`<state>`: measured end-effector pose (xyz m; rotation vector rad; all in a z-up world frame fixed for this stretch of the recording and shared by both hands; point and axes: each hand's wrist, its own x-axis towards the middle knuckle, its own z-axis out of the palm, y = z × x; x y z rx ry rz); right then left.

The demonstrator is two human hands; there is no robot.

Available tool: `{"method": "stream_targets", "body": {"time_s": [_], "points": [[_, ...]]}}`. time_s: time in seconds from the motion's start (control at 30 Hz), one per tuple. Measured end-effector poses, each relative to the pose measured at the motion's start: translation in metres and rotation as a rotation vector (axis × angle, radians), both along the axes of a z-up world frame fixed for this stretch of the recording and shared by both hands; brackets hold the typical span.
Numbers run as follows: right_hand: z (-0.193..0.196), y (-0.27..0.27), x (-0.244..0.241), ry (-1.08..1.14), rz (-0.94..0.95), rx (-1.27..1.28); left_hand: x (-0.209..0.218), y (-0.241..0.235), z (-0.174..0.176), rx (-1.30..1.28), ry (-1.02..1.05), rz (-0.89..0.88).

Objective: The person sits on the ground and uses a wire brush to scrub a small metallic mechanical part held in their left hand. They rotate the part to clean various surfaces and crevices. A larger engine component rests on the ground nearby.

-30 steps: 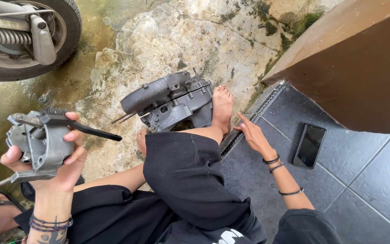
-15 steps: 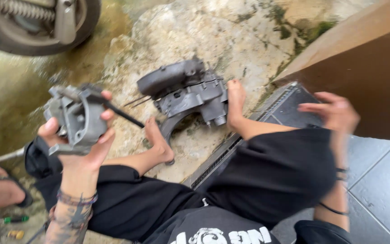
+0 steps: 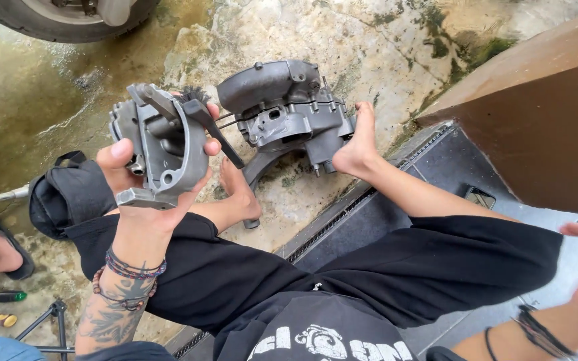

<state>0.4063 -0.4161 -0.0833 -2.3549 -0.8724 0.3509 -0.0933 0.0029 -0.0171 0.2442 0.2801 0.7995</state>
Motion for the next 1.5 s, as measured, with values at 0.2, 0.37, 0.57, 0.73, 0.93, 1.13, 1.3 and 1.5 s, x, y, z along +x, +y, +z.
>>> {"method": "stream_targets", "body": {"time_s": [0.2, 0.37, 0.57, 0.73, 0.93, 1.13, 1.3, 1.5], "points": [[0.017, 0.164, -0.162, 0.358, 0.192, 0.652, 0.023, -0.01, -0.006, 0.01, -0.046, -0.097], [0.03, 0.249, -0.277, 0.754, 0.792, 0.396, 0.036, -0.022, -0.034, 0.057, 0.066, -0.255], [-0.009, 0.247, -0.306, 0.865, 0.738, 0.45, 0.033, -0.034, -0.056, -0.072, 0.19, -0.309], [-0.025, 0.244, -0.304, 0.858, 0.72, 0.51, 0.04, -0.039, -0.068, 0.093, 0.144, -0.381], [-0.012, 0.238, -0.304, 0.814, 0.638, 0.612, 0.057, -0.049, -0.042, 0.178, 0.107, -0.403], [0.008, 0.232, -0.3, 0.74, 0.589, 0.652, 0.058, -0.048, -0.033, 0.209, 0.173, -0.411], [0.009, 0.223, -0.302, 0.659, 0.547, 0.642, 0.057, -0.047, -0.02, 0.214, 0.19, -0.48], [0.007, 0.229, -0.293, 0.516, 0.547, 0.599, 0.067, -0.048, -0.018, 0.341, 0.233, -0.358]]}}
